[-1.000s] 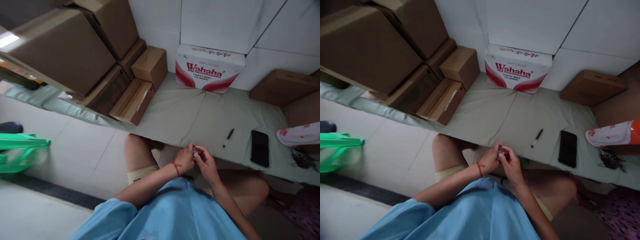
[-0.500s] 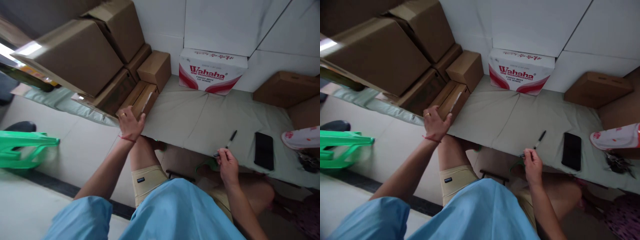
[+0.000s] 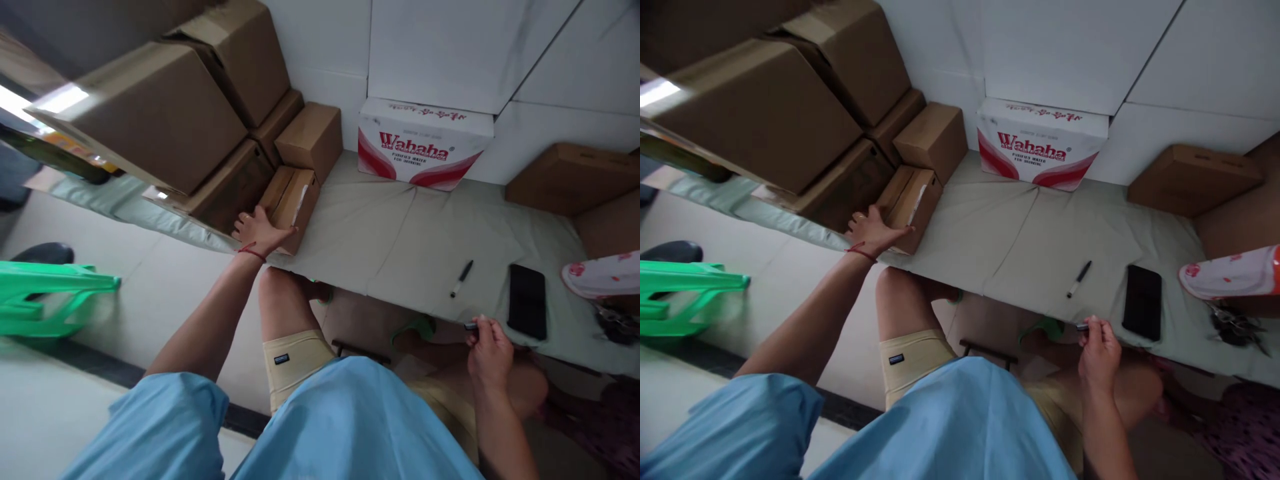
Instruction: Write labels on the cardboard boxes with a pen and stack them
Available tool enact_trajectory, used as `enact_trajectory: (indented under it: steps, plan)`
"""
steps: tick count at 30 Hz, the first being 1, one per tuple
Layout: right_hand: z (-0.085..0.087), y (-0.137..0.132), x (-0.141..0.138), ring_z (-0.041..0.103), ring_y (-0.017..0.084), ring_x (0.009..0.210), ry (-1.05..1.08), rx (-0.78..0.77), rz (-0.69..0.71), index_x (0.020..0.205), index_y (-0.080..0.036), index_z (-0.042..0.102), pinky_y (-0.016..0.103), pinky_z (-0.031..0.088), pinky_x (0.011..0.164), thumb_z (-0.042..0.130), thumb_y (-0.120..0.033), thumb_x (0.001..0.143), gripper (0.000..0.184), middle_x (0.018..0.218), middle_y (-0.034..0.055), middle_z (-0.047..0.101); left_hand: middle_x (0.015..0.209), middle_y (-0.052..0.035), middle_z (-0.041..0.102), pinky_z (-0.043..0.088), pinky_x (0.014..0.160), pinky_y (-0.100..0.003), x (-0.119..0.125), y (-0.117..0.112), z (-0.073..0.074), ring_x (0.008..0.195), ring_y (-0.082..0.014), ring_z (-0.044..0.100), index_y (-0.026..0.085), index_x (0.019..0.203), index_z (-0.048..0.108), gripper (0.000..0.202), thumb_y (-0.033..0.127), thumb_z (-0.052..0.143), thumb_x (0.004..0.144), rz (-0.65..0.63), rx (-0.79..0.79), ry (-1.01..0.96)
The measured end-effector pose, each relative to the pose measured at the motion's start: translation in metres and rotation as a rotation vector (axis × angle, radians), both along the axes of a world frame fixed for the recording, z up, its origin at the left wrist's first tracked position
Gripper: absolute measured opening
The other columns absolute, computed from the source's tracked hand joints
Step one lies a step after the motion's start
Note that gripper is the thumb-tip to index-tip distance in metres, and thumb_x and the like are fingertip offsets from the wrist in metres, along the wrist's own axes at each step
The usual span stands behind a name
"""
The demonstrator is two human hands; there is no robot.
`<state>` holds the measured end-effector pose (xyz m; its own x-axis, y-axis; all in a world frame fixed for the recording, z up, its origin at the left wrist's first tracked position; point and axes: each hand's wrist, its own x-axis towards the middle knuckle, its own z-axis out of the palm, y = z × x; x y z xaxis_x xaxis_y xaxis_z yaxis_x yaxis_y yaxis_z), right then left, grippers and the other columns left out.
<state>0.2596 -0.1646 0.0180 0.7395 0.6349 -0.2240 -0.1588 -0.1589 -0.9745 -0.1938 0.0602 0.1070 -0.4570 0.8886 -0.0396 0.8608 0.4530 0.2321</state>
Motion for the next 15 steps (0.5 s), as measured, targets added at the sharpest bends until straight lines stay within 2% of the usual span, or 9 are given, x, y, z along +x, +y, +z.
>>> enact_trajectory:
  steps: [3,6,8,10,12,13,15]
  plan:
    - [0.005,0.003,0.002,0.042,0.005,0.054,0.031,0.044,-0.015,0.076,-0.018,0.060,0.019,0.034,0.046,0.092,-0.062,0.068,0.055,0.070,-0.0047,0.057,0.143,-0.0219,0.053,0.046,0.111,-0.055,0.020,-0.011,0.004,0.126,-0.0375,0.057,0.013,0.151,0.049,0.097,0.051,0.093,0.073,-0.109,0.050,-0.163]
    - [0.016,0.007,0.002,0.037,0.004,0.051,0.161,0.089,0.008,0.080,-0.019,0.062,0.017,0.031,0.043,0.095,-0.055,0.066,0.051,0.064,-0.0074,0.052,0.140,-0.0179,0.056,0.046,0.115,-0.052,0.050,-0.030,0.006,0.132,-0.0370,0.057,0.018,0.151,0.051,0.100,0.046,0.095,0.066,-0.383,0.117,-0.199]
    - [0.023,0.009,0.002,0.034,0.004,0.049,0.349,0.127,0.072,0.084,-0.019,0.063,0.016,0.030,0.041,0.097,-0.049,0.066,0.049,0.058,-0.0103,0.043,0.144,-0.0175,0.055,0.040,0.120,-0.059,0.072,-0.042,0.006,0.139,-0.0404,0.052,0.022,0.151,0.053,0.100,0.048,0.095,0.064,-0.569,0.167,-0.164]
    - [0.030,0.012,0.003,0.032,0.004,0.047,0.542,0.188,0.121,0.080,-0.020,0.059,0.015,0.032,0.040,0.099,-0.046,0.066,0.050,0.054,-0.0119,0.037,0.154,-0.0187,0.049,0.025,0.126,-0.071,0.092,-0.049,0.003,0.148,-0.0452,0.044,0.027,0.154,0.054,0.101,0.048,0.096,0.064,-0.752,0.205,-0.114]
    - [0.035,0.014,0.006,0.031,0.004,0.046,0.664,0.254,0.132,0.072,-0.021,0.050,0.015,0.035,0.039,0.100,-0.045,0.068,0.056,0.052,-0.0120,0.035,0.166,-0.0191,0.039,0.007,0.124,-0.081,0.105,-0.048,-0.003,0.155,-0.0495,0.035,0.034,0.157,0.052,0.101,0.044,0.096,0.067,-0.905,0.214,-0.074]
    - [0.036,0.015,0.007,0.030,0.004,0.045,0.697,0.280,0.130,0.069,-0.021,0.045,0.016,0.035,0.038,0.100,-0.045,0.068,0.059,0.052,-0.0118,0.034,0.169,-0.0195,0.035,0.005,0.123,-0.084,0.109,-0.045,-0.008,0.157,-0.0510,0.031,0.036,0.159,0.050,0.102,0.042,0.097,0.068,-0.964,0.201,-0.077]
    - [0.036,0.018,0.010,0.030,0.004,0.044,0.727,0.301,0.134,0.066,-0.022,0.040,0.016,0.035,0.037,0.099,-0.043,0.070,0.063,0.051,-0.0116,0.033,0.172,-0.0212,0.031,0.014,0.123,-0.082,0.112,-0.035,-0.021,0.159,-0.0520,0.027,0.035,0.163,0.047,0.106,0.040,0.097,0.069,-1.047,0.182,-0.148]
